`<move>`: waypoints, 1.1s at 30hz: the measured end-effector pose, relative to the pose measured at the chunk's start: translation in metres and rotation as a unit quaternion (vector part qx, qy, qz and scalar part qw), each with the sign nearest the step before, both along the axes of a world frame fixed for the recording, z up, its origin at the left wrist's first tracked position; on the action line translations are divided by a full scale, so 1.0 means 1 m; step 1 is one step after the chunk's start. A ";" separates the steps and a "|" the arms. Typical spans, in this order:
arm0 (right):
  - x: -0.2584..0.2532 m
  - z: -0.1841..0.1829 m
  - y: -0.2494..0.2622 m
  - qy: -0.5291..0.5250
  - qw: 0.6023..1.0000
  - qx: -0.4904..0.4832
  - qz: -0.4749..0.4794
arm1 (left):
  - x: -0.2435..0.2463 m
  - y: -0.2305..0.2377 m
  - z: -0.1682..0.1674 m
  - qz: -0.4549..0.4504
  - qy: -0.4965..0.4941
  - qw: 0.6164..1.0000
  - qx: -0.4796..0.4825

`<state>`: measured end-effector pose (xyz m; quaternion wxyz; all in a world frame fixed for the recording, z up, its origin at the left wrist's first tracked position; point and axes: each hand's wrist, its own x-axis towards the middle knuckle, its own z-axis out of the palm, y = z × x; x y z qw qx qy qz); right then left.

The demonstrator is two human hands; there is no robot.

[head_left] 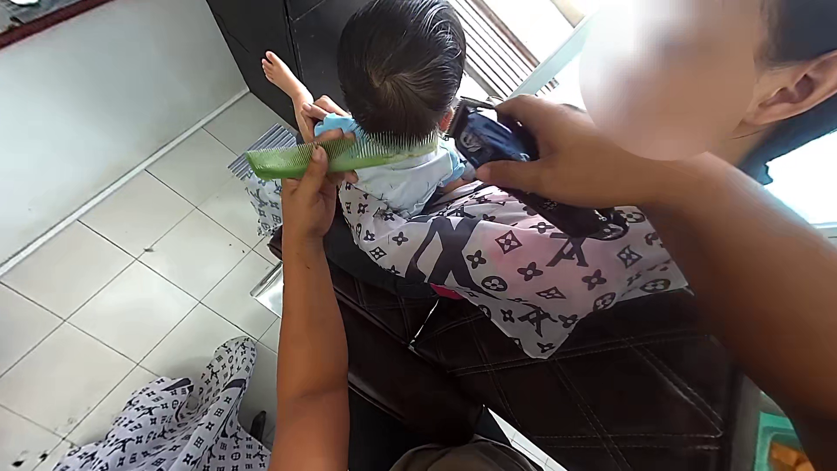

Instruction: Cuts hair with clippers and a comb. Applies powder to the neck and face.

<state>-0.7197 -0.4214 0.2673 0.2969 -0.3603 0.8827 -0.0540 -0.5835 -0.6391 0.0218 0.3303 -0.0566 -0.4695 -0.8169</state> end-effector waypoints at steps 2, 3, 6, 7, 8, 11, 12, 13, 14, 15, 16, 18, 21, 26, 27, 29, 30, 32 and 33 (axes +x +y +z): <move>-0.001 0.000 -0.001 -0.001 1.000 -0.004 -0.012 | -0.005 -0.005 0.013 -0.005 0.046 0.999 -0.007; 0.004 0.000 -0.006 -0.005 1.000 -0.010 -0.012 | -0.006 -0.007 0.021 -0.008 0.067 0.998 -0.016; 0.027 -0.004 -0.029 0.006 0.999 -0.031 0.029 | -0.007 -0.010 0.039 0.005 0.086 0.995 -0.040; 0.033 -0.005 -0.032 0.014 0.998 -0.033 0.055 | -0.006 -0.009 0.047 0.020 0.089 0.995 -0.037; 0.037 -0.004 -0.030 0.020 0.996 -0.032 0.078 | -0.004 -0.007 0.059 0.037 0.096 0.994 -0.023; 0.038 0.007 0.008 0.042 0.994 -0.050 0.083 | -0.004 0.005 0.090 0.100 0.108 0.985 0.088; 0.036 0.011 0.029 0.049 0.994 -0.064 0.076 | -0.006 0.012 0.095 0.121 0.087 0.981 0.126; 0.033 0.015 0.050 0.055 0.993 -0.079 0.070 | -0.008 0.020 0.094 0.136 0.058 0.977 0.154; 0.031 0.019 0.070 0.058 0.993 -0.080 0.063 | -0.009 0.030 0.089 0.152 0.015 0.974 0.167; 0.028 0.023 0.087 0.060 0.993 -0.081 0.055 | -0.012 0.041 0.082 0.177 -0.026 0.969 0.171; 0.025 0.025 0.103 0.065 0.993 -0.086 0.049 | -0.015 0.051 0.073 0.202 -0.057 0.962 0.174; 0.023 0.026 0.128 0.061 0.992 -0.105 0.033 | -0.025 0.069 0.051 0.253 -0.092 0.946 0.178; 0.018 0.024 0.150 0.014 0.989 -0.143 0.035 | -0.030 0.080 0.015 0.296 -0.107 0.940 0.134; 0.013 0.034 0.161 -0.050 0.983 -0.175 0.025 | -0.027 0.019 0.027 0.149 -0.009 0.975 0.164; 0.011 0.035 0.161 -0.063 0.982 -0.179 0.019 | -0.033 0.004 0.028 0.123 -0.007 0.975 0.185; 0.009 0.033 0.157 -0.075 0.980 -0.182 0.005 | -0.049 -0.022 0.020 0.087 -0.045 0.980 0.173; 0.008 0.030 0.154 -0.077 0.979 -0.186 0.004 | -0.055 -0.030 0.010 0.067 -0.078 0.984 0.146; 0.009 0.026 0.143 -0.076 0.978 -0.196 0.012 | -0.060 -0.033 -0.004 0.030 -0.131 0.986 0.097; 0.010 0.026 0.136 -0.070 0.978 -0.194 0.019 | -0.059 -0.030 -0.008 0.010 -0.123 0.987 0.104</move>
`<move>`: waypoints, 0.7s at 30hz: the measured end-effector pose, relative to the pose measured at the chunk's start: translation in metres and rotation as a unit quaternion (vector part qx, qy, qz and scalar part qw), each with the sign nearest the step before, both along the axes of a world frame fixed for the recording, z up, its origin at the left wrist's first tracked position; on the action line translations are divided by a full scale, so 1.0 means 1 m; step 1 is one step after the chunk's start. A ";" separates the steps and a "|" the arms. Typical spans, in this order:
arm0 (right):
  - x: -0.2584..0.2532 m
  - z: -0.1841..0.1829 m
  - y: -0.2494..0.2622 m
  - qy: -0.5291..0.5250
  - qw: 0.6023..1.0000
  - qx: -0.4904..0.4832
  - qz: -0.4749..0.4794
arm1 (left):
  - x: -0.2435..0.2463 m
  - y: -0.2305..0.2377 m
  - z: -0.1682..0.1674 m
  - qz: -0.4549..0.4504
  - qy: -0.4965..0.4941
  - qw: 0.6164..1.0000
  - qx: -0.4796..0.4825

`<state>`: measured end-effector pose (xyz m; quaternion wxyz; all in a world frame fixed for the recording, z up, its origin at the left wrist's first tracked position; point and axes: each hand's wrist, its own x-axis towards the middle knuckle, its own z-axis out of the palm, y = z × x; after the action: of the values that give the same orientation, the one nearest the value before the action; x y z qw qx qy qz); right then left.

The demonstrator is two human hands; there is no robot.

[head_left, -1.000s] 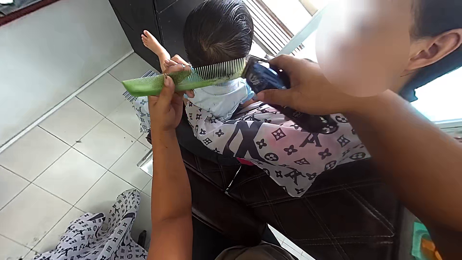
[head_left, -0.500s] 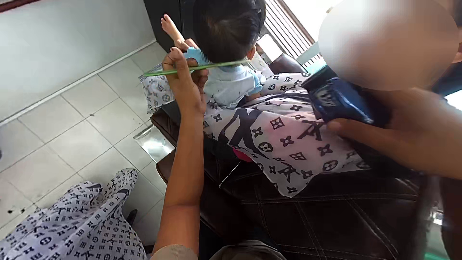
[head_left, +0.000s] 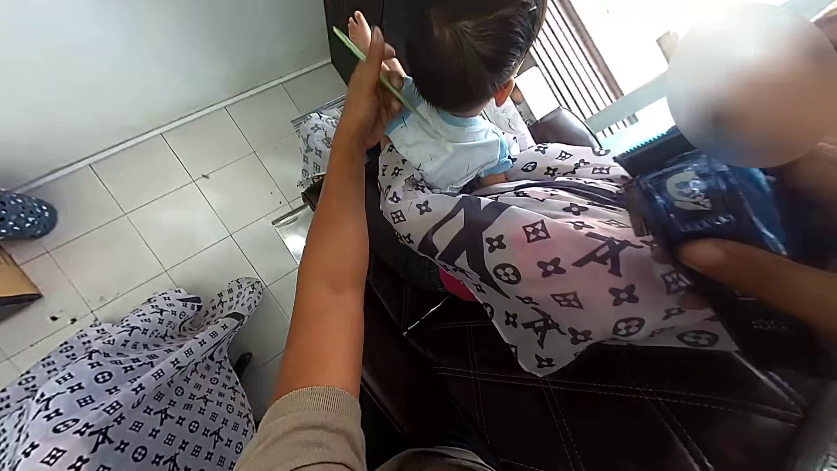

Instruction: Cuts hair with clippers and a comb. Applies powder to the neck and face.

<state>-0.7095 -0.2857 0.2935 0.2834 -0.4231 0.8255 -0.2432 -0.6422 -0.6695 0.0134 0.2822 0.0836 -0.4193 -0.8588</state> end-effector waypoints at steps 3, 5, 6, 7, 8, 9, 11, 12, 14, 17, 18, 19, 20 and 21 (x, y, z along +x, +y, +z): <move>0.001 0.004 -0.023 0.008 1.000 0.013 0.005 | -0.002 0.003 0.006 -0.037 0.156 0.977 0.138; 0.002 0.004 -0.039 0.033 0.999 0.021 0.010 | -0.014 -0.005 0.003 -0.019 0.153 0.974 0.164; 0.001 0.003 -0.046 0.047 0.999 0.020 0.017 | -0.019 -0.008 0.000 -0.014 0.127 0.980 0.155; -0.001 0.001 -0.052 0.061 0.998 0.021 0.023 | -0.019 -0.006 -0.002 -0.005 0.093 0.986 0.140; -0.004 -0.002 -0.057 0.077 0.996 0.026 0.028 | -0.014 0.000 -0.001 0.008 0.061 0.991 0.117; -0.007 -0.005 -0.063 0.095 0.994 0.040 0.030 | -0.003 0.010 -0.001 0.011 0.049 0.994 0.097; -0.016 -0.012 -0.078 0.102 0.991 0.084 0.028 | 0.030 0.034 -0.007 -0.001 0.071 0.996 0.059; -0.022 -0.017 -0.086 0.095 0.990 0.099 0.027 | 0.046 0.045 -0.009 -0.018 0.088 0.995 0.036; -0.035 -0.028 -0.101 0.073 0.989 0.122 0.029 | 0.066 0.069 -0.009 -0.041 0.098 0.994 0.014; -0.048 -0.036 -0.121 0.043 0.988 0.141 0.037 | 0.065 0.086 -0.004 -0.015 0.101 0.995 0.013; -0.052 -0.037 -0.126 0.042 0.987 0.146 0.044 | 0.062 0.086 0.000 -0.002 0.105 0.994 0.005; -0.055 -0.038 -0.130 0.039 0.987 0.150 0.047 | 0.060 0.085 0.006 0.009 0.113 0.994 -0.010; -0.057 -0.040 -0.133 0.043 0.986 0.153 0.049 | 0.059 0.085 0.013 0.018 0.125 0.992 -0.028; -0.057 -0.041 -0.135 0.041 0.986 0.153 0.050 | 0.058 0.085 0.020 0.027 0.137 0.989 -0.042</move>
<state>-0.7668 -0.4210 0.2530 0.3224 -0.4253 0.8417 -0.0822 -0.5841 -0.5844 0.0332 0.3627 -0.0352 -0.4098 -0.8362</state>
